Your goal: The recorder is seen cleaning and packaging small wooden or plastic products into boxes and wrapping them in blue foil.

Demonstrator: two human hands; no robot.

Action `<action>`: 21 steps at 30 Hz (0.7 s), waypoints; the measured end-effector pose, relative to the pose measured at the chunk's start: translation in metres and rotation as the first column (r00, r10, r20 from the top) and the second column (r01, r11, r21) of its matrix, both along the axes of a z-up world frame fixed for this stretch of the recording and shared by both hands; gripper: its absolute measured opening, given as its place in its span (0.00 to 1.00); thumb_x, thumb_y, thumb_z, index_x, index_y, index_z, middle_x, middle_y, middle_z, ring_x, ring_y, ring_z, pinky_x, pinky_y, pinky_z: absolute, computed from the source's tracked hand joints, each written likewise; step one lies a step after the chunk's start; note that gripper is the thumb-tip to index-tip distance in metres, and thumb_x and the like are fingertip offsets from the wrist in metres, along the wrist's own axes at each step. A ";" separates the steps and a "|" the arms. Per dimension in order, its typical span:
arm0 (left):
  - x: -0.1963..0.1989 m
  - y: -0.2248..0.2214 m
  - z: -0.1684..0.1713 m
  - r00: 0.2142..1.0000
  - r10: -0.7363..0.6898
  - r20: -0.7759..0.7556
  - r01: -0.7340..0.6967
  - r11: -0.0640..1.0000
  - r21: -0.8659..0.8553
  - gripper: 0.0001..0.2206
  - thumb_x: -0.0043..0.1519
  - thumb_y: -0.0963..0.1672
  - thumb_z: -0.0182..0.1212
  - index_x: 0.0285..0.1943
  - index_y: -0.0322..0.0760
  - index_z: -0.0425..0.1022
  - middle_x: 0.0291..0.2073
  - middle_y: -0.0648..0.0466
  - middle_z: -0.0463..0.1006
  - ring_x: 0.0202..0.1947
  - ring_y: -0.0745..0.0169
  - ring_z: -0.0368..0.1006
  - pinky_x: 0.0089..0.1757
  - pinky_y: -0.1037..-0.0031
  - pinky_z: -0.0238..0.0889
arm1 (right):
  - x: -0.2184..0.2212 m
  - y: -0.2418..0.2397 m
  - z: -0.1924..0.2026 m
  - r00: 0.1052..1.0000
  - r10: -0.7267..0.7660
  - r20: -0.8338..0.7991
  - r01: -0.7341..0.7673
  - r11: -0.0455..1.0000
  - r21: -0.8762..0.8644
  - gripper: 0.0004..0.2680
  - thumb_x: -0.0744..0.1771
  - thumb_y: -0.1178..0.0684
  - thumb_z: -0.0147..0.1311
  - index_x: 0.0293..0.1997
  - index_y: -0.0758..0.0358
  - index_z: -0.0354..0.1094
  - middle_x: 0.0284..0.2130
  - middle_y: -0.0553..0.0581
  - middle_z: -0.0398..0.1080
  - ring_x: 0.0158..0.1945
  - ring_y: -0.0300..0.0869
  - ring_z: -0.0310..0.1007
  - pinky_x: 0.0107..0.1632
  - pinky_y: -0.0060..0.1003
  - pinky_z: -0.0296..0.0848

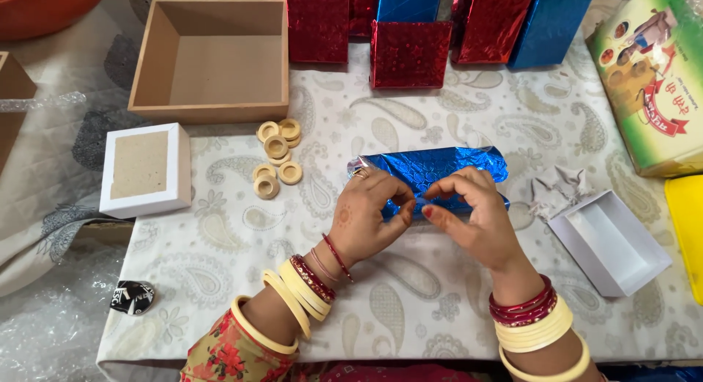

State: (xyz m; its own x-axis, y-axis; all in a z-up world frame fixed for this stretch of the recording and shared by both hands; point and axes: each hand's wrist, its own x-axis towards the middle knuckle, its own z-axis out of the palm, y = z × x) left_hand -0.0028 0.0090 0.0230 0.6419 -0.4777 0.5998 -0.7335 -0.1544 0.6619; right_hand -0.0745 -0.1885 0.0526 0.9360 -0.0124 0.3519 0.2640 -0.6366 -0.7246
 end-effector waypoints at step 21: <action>0.029 -0.033 -0.009 0.906 0.409 -0.112 -0.246 0.721 0.647 0.09 0.47 0.51 0.67 0.19 0.49 0.79 0.22 0.56 0.81 0.38 0.52 0.74 0.45 0.54 0.48 | 0.034 0.009 -0.055 0.962 -0.272 -0.007 0.260 0.925 -0.277 0.05 0.58 0.55 0.64 0.24 0.57 0.70 0.28 0.51 0.71 0.38 0.50 0.66 0.42 0.49 0.62</action>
